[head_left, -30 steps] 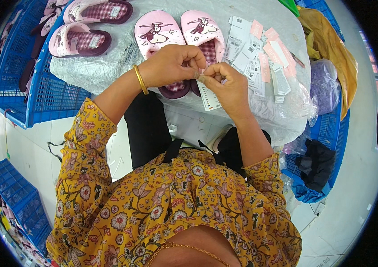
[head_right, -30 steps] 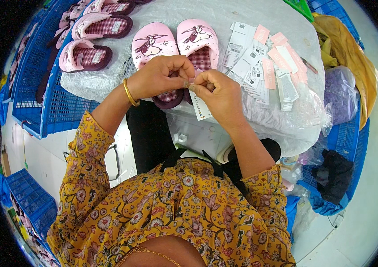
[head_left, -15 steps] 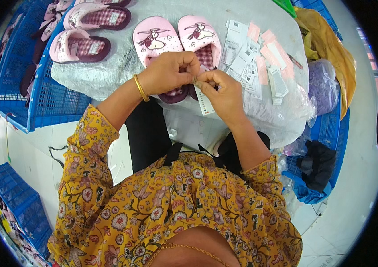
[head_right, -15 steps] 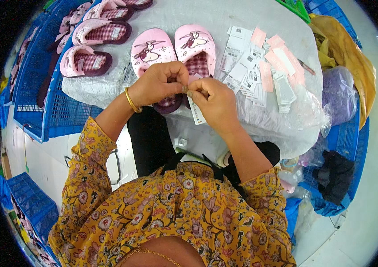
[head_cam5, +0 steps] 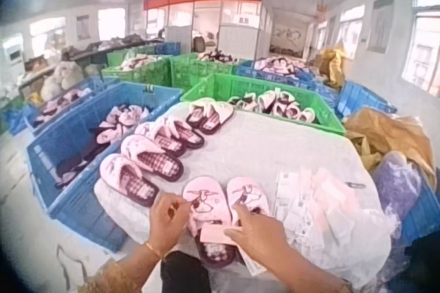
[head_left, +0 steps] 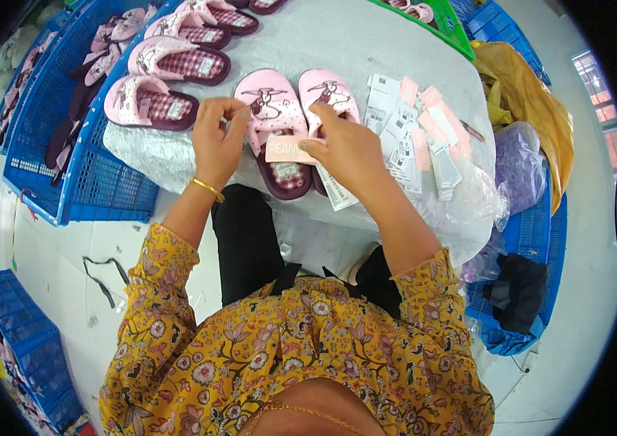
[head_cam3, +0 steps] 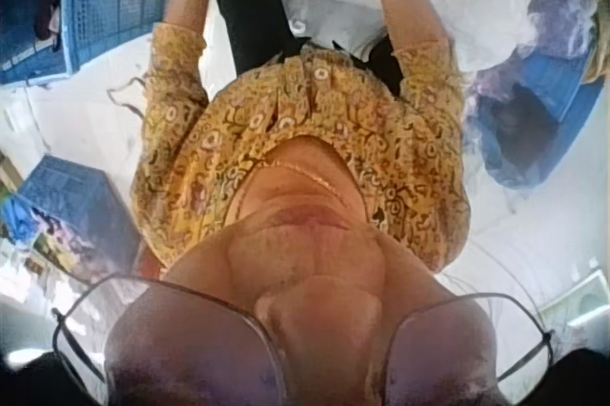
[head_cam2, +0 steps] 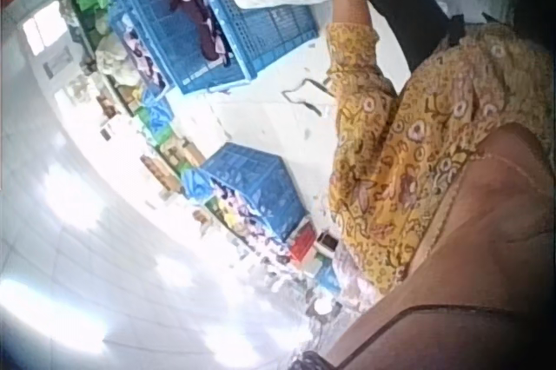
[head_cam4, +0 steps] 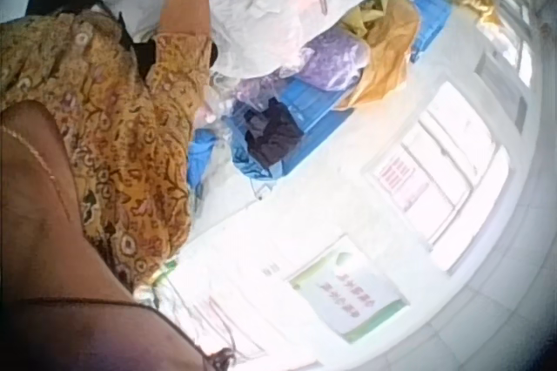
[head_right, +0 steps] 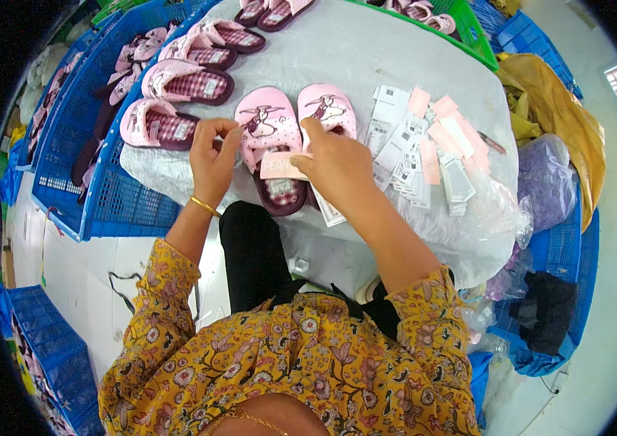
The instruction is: The person sits on the floor and repeatedly picks up small paper price tags, peels off the backing, and sticks them onto the insoles of pink slippers. The person handles the slippers and tags one at a time, placing the tagged slippers into a nearby blue basket.
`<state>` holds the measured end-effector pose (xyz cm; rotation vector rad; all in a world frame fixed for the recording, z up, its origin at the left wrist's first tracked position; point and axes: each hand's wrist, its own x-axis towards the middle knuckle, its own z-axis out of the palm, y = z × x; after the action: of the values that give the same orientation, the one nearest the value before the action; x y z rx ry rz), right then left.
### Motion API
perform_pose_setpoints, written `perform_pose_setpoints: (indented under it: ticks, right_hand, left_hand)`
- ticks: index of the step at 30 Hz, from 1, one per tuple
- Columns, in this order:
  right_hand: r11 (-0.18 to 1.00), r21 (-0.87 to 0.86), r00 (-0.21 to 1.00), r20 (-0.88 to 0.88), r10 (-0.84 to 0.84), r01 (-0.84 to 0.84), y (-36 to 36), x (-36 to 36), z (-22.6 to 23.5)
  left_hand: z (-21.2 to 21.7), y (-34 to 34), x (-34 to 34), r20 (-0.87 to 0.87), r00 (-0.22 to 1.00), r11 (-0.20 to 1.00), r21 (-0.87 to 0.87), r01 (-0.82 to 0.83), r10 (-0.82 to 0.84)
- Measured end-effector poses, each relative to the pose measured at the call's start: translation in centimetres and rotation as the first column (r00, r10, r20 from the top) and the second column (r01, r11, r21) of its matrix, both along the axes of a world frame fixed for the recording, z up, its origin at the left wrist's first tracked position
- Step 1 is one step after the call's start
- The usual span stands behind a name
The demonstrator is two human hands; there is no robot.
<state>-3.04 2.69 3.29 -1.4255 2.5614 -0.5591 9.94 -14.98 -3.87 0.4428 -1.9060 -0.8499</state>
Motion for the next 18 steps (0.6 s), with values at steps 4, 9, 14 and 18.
perform_pose_setpoints:
  ticks: [4, 9, 14, 18]
  right_hand:
    - [0.996, 0.062, 0.977, -0.199, 0.072, -0.060, -2.2, -1.2, -0.4]
    - [0.997, -0.023, 0.968, -0.240, 0.071, -0.078, -3.9, -1.8, -3.4]
    - [0.990, -0.138, 0.994, -0.108, -0.035, 0.020, -1.0, -1.9, -2.0]
    - [0.969, -0.239, 0.993, -0.087, -0.082, 0.059, 0.2, -4.8, 0.1]
  left_hand:
    - [-1.8, 0.2, -0.1, -0.008, 1.000, 0.990, 0.141, 0.001, 0.000]
    - [-3.5, -0.4, -0.1, -0.052, 0.999, 0.984, 0.176, 0.008, 0.001]
    - [-4.7, -0.4, 0.0, -0.206, 0.979, 0.899, 0.429, 0.084, 0.007]
    - [-4.9, -0.2, 0.0, -0.208, 0.977, 0.913, 0.407, 0.039, 0.051]
